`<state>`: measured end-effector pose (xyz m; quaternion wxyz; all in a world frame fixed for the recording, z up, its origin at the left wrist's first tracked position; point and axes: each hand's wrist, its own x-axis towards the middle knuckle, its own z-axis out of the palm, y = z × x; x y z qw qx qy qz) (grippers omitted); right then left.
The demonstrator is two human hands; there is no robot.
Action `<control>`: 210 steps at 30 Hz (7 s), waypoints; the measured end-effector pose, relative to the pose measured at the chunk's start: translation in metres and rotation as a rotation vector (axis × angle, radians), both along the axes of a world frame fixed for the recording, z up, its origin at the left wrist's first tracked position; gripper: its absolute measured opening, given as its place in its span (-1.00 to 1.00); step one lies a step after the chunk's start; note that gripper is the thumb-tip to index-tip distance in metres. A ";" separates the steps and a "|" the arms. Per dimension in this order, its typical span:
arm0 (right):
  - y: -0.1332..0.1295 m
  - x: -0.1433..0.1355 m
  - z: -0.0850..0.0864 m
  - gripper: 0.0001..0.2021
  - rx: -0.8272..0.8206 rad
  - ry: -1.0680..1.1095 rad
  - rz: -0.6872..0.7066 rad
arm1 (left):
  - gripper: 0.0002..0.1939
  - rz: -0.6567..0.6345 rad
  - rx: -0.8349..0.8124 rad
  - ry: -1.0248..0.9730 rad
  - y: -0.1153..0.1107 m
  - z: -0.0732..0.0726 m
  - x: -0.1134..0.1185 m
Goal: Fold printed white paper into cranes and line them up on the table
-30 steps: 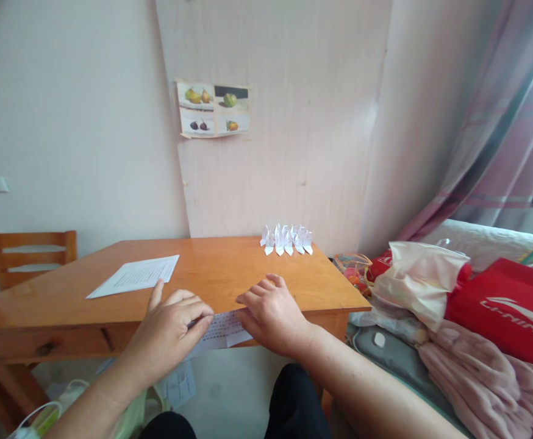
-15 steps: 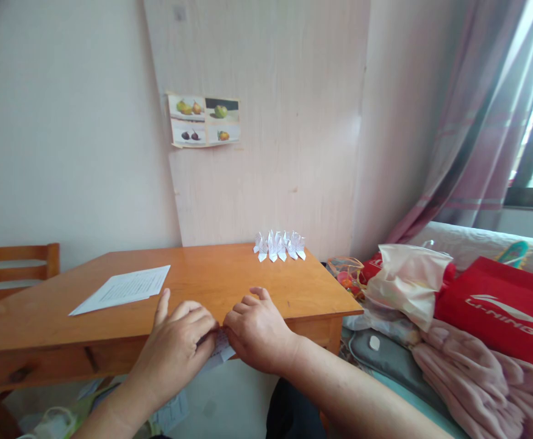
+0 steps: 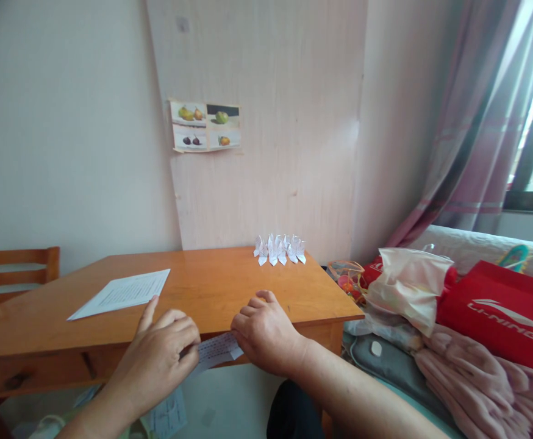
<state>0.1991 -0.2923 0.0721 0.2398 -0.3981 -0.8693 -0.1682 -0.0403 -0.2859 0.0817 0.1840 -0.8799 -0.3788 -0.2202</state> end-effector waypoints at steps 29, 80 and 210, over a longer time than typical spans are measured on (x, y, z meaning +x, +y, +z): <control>0.003 0.021 0.009 -0.84 0.020 0.192 -0.149 | -0.83 0.120 -0.224 -0.329 0.012 -0.011 -0.040; 0.022 -0.005 -0.074 -0.54 -0.514 0.959 -0.079 | -0.54 -0.212 -1.133 -1.642 0.017 -0.072 0.025; 0.243 0.111 -0.048 -0.72 -0.557 0.307 -0.279 | -0.78 0.115 -0.466 -0.104 0.255 -0.078 0.163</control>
